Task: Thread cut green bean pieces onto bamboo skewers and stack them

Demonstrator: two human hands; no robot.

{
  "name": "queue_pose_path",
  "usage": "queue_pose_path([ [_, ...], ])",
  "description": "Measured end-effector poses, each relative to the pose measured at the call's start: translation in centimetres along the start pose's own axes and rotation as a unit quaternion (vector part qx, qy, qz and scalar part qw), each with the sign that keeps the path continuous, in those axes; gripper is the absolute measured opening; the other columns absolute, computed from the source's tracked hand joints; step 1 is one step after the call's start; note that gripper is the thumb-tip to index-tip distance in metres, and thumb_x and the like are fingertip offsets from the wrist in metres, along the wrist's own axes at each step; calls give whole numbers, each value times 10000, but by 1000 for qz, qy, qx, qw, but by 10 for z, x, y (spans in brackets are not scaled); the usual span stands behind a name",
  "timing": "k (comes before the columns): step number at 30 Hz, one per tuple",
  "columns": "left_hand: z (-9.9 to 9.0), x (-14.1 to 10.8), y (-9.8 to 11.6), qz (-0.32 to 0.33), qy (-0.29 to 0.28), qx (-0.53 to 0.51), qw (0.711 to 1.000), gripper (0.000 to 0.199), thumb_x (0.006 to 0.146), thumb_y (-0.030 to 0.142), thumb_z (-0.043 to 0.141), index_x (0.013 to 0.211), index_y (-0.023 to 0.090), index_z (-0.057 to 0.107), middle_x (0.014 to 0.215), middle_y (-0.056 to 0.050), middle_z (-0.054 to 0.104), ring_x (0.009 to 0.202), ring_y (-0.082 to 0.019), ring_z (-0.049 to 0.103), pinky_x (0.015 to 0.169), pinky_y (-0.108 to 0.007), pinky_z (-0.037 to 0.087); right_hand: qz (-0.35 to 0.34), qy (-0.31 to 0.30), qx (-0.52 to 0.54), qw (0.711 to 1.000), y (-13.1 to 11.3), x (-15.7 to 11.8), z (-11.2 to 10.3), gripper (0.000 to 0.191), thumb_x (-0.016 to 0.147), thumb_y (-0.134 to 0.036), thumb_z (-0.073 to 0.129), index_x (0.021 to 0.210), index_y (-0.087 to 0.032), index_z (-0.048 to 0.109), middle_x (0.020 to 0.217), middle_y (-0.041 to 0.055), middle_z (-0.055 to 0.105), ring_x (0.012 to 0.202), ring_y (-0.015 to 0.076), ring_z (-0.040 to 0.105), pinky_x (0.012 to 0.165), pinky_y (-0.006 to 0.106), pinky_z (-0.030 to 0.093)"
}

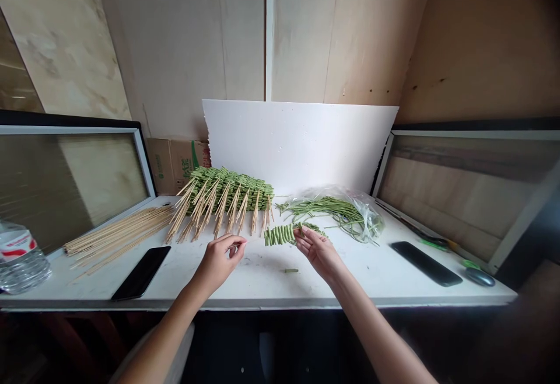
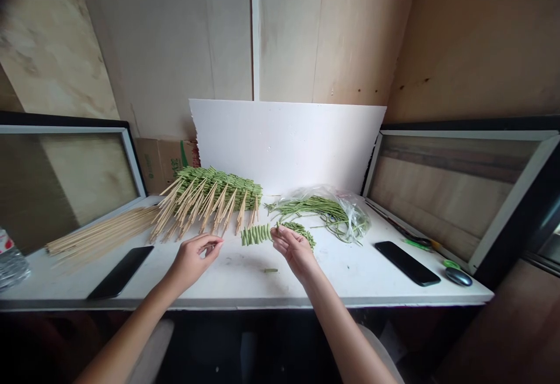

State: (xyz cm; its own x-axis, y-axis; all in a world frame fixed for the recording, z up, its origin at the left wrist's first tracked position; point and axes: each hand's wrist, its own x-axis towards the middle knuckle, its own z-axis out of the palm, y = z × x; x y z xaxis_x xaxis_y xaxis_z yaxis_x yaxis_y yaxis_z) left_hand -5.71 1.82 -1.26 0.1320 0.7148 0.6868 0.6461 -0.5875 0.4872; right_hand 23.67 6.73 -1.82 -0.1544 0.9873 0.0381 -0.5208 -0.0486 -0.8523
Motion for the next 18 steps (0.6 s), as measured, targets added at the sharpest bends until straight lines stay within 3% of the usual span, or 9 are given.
queue_pose_path([
  [8, 1, -1, 4, 18, 7, 9, 1000, 151, 972, 212, 571, 954, 200, 720, 807, -40, 690, 687, -165, 606, 689, -276, 484, -46, 52, -32, 997, 7, 0, 5, 391, 681, -470, 917, 931, -195, 796, 1077, 110, 799, 1150, 296, 708, 946, 392, 598],
  [14, 3, -2, 5, 24, -14, 6, 1000, 168, 975, 191, 557, 959, 198, 723, 837, -45, 705, 715, -169, 626, 699, -280, 485, -49, 63, -37, 996, 24, 0, 8, 372, 688, -463, 918, 935, -208, 811, 1113, 90, 776, 1188, 293, 668, 983, 415, 603],
  [18, 0, 1, 5, 15, 2, 16, 1000, 156, 979, 217, 564, 960, 195, 718, 814, -36, 694, 699, -163, 609, 683, -270, 479, -36, 44, -46, 997, 22, 0, 10, 395, 687, -488, 916, 953, -217, 810, 1169, 102, 760, 1202, 300, 664, 969, 406, 606],
])
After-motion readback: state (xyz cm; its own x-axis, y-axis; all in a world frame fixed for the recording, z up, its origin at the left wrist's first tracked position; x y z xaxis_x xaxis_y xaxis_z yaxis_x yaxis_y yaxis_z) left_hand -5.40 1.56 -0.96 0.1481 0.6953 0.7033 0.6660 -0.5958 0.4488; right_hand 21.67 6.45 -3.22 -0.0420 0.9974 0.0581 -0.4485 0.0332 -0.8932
